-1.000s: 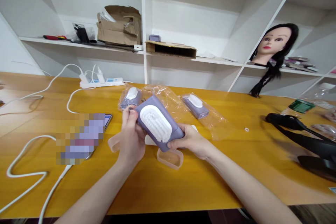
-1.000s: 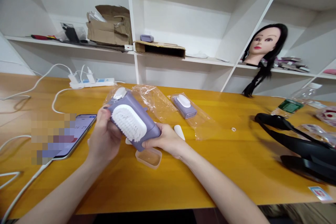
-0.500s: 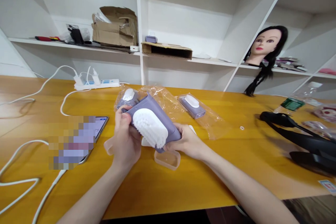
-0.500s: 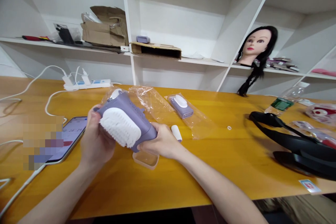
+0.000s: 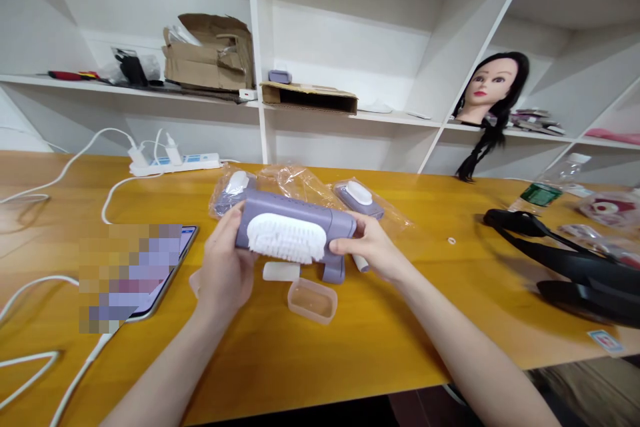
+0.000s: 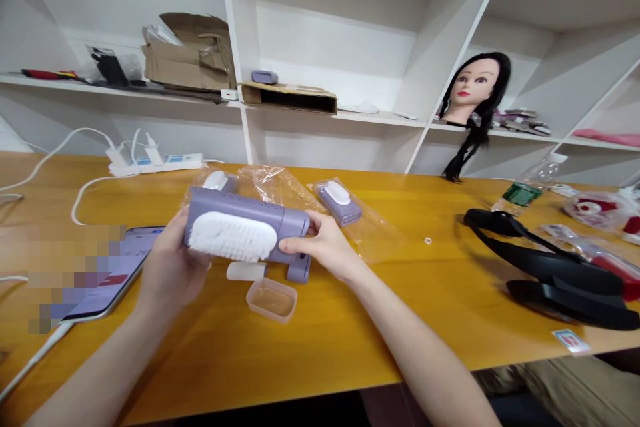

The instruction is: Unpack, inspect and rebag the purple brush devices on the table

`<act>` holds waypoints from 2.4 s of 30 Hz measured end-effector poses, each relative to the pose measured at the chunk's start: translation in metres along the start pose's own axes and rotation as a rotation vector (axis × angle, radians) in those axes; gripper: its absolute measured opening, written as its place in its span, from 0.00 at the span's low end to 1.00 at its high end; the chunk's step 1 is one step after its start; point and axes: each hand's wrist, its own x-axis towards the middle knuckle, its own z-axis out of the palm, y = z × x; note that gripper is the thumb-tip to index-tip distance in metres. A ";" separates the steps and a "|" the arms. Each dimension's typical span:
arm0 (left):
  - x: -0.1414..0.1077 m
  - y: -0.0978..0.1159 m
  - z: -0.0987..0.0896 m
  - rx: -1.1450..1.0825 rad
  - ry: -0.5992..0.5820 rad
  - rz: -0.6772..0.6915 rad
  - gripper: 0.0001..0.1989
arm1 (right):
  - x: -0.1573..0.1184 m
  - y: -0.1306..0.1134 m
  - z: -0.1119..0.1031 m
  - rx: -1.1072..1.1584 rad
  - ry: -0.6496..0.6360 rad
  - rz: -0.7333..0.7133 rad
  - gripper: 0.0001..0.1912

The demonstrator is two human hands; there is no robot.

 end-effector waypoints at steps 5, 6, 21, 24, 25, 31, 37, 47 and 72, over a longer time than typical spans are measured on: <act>-0.005 -0.009 0.004 0.038 -0.081 -0.098 0.15 | 0.002 0.002 0.000 0.114 0.078 -0.055 0.17; -0.006 -0.011 0.004 0.043 -0.084 -0.125 0.15 | 0.003 0.004 0.000 0.126 0.097 -0.056 0.17; -0.005 -0.020 0.001 -0.029 0.050 -0.079 0.06 | 0.004 0.013 0.000 -0.129 -0.003 0.008 0.19; -0.007 -0.020 0.003 -0.020 0.029 -0.073 0.08 | 0.002 0.009 0.004 -0.078 0.067 -0.028 0.18; -0.008 -0.019 0.003 -0.018 0.025 -0.077 0.09 | 0.002 0.008 0.005 -0.057 0.091 -0.031 0.17; -0.010 -0.015 0.004 -0.042 0.005 -0.091 0.11 | 0.002 0.014 0.006 0.073 0.134 0.014 0.19; -0.018 -0.015 0.010 -0.205 -0.230 -0.134 0.22 | -0.003 0.017 0.022 0.303 0.151 0.058 0.19; -0.028 -0.022 0.011 -0.153 -0.304 -0.183 0.23 | -0.009 0.018 0.024 0.210 -0.056 0.227 0.19; -0.024 -0.009 0.003 -0.154 -0.605 -0.381 0.42 | -0.015 0.015 0.033 0.348 -0.348 0.285 0.06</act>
